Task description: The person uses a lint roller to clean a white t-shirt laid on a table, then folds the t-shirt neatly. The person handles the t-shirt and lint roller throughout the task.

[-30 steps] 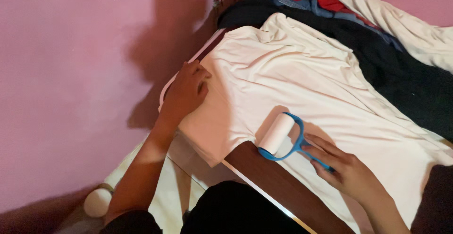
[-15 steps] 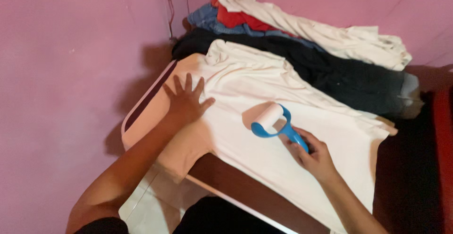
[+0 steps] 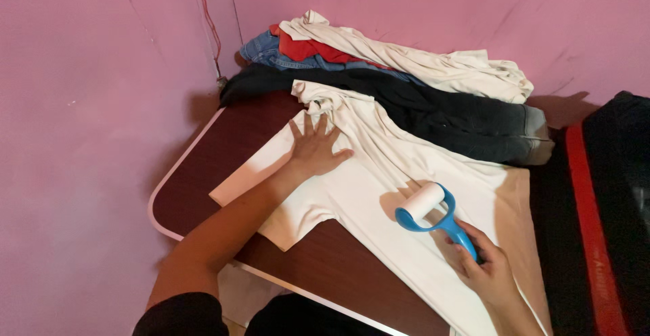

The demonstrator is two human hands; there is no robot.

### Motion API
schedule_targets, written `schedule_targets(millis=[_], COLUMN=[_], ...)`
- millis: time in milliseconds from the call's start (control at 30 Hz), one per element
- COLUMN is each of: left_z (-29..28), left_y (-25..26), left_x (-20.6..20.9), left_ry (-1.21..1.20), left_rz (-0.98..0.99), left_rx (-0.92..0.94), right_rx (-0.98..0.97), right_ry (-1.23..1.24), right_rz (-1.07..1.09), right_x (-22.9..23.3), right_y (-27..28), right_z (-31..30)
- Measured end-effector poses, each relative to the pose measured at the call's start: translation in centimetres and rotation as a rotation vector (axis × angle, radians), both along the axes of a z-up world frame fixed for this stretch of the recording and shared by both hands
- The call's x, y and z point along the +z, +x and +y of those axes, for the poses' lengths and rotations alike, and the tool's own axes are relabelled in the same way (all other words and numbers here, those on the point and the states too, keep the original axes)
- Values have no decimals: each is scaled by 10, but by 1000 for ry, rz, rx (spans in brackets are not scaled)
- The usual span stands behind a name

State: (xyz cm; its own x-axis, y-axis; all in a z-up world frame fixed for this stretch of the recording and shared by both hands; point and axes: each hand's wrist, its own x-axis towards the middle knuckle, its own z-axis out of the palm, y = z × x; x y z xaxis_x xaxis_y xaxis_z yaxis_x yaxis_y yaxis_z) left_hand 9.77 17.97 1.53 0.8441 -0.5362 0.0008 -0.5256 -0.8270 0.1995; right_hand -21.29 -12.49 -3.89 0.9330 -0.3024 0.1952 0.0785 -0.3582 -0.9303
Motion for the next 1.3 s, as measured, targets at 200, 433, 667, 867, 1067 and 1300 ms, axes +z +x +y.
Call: schedule_targets(millis=[200,433,667,867,1067,1300], left_z=[45,195,247,249,251,252], left_y=[3,-20,-50,-42,-49,-49], left_x=[-13,-26,-22,-32,-24,-19], left_ry=[-207,-39,-396,-558,-667,-683], left_rz=[26,99,-33,-28,-8,13], left_rx=[-166,-31,-108,-130,-129,-171], right_rx=[-55,278,475,537,564,436], right_ry=[-403,-521,-488,-599,-584,-647], right_rz=[649,243,233,149,10,183], right_x=[53,97,109,96,95,97], right_y=[-13,30,100,171,223,172], right_z=[9,59,135,204,270,255])
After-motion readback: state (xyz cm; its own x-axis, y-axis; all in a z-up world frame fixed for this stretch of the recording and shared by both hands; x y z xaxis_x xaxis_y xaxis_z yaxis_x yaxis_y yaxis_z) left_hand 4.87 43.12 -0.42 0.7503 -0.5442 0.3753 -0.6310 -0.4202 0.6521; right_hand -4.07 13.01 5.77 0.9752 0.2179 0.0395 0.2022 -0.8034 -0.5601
